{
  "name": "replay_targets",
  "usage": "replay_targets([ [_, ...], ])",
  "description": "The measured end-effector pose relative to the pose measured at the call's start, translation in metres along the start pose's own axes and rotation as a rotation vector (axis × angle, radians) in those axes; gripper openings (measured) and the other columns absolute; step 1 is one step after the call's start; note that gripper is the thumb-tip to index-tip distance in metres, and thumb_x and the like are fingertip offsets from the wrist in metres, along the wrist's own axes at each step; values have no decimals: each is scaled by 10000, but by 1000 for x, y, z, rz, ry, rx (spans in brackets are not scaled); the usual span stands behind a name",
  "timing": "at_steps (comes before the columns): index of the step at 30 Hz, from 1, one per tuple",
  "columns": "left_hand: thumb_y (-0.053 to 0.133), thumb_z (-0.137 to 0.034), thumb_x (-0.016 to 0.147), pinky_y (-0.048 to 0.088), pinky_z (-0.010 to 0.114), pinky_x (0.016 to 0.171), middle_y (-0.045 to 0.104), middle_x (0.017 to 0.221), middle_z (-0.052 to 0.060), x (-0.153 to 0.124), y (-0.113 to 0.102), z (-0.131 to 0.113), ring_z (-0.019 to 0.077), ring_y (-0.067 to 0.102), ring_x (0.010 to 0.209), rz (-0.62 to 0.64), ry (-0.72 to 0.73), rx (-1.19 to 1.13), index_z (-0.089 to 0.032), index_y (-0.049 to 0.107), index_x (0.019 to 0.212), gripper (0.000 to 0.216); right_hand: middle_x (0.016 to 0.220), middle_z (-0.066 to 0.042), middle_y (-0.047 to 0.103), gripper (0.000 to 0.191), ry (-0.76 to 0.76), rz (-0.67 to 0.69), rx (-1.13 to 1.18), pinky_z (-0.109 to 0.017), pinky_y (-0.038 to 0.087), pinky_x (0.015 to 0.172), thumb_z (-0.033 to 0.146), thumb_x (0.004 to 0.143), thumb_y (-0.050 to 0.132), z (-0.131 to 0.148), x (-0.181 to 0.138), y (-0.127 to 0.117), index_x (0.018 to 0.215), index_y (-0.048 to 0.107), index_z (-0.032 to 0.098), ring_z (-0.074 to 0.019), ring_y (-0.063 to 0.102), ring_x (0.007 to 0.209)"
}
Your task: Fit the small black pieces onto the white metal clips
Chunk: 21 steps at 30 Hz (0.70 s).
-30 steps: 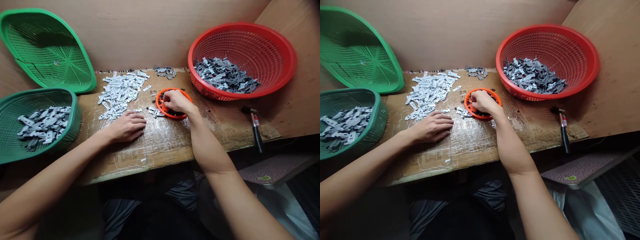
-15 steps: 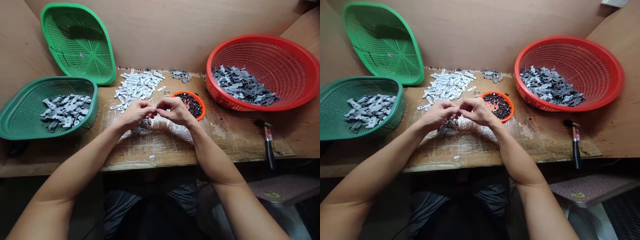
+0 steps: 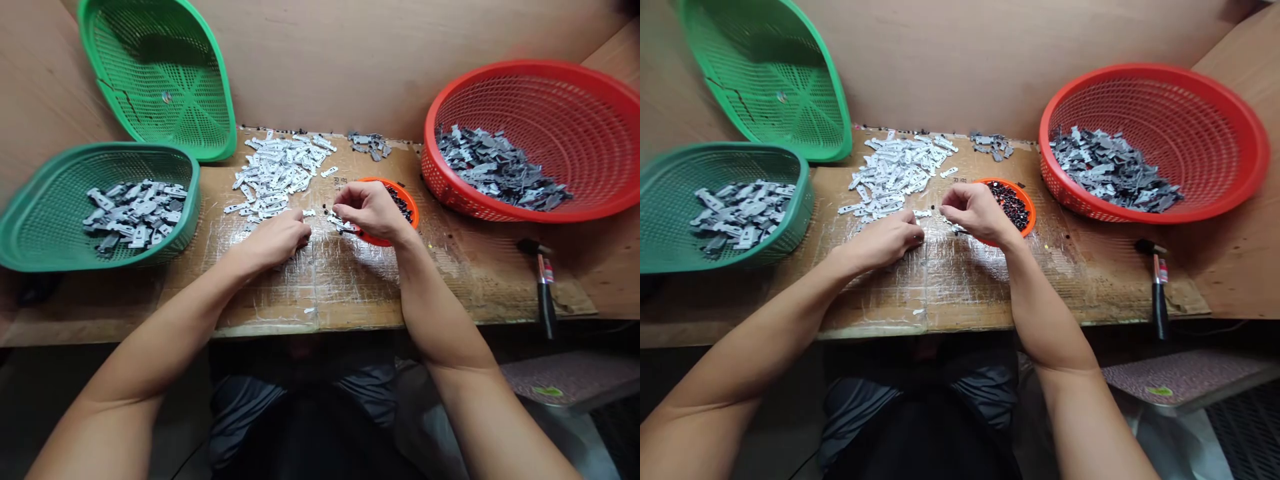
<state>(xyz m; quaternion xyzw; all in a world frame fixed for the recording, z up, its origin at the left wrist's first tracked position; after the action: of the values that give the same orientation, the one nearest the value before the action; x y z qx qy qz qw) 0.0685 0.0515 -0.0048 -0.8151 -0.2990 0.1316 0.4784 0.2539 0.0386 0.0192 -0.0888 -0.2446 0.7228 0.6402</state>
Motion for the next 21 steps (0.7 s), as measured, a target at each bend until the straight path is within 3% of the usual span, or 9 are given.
replay_targets([
  [3, 728, -191, 868, 477, 355, 788, 732, 870, 80, 5, -7, 13, 217, 649, 807, -69, -84, -172, -189, 789, 792, 98, 707, -5, 653, 155, 49, 83, 77, -304, 433, 580, 340, 874, 772, 1, -3, 4, 826, 707, 208, -124, 540, 627],
  [7, 811, -203, 795, 458, 296, 636, 702, 712, 28, 2, -22, 41, 138, 582, 615, -266, -338, -727, -176, 777, 783, 45, 750, -29, 692, 260, 105, 262, 230, -320, 501, 620, 437, 865, 833, 6, -7, 27, 858, 735, 196, -138, 607, 660],
  [11, 839, -120, 722, 500, 238, 620, 662, 664, 6, -5, -13, 43, 91, 589, 582, -343, -482, -1104, -163, 719, 696, 131, 719, -15, 678, 317, 159, 351, 266, -306, 499, 612, 477, 858, 852, 4, -8, 45, 858, 733, 183, -124, 591, 640],
  [21, 945, -234, 715, 636, 256, 680, 747, 751, 40, -6, 17, 24, 140, 738, 634, -209, -545, -1227, -152, 770, 771, 200, 702, 1, 676, 186, 150, 333, 121, -265, 461, 583, 321, 895, 758, 0, -3, 49, 813, 701, 165, -97, 568, 608],
])
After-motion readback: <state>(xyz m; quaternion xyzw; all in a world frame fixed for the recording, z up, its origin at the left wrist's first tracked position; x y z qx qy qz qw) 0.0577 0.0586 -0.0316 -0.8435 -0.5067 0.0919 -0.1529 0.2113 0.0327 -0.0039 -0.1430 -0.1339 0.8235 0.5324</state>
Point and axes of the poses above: each hand's wrist, its own x-axis towards the middle knuckle, its own y-axis out of the palm, z = x × y, the point moved 7 cm from there along x, towards the middle knuckle
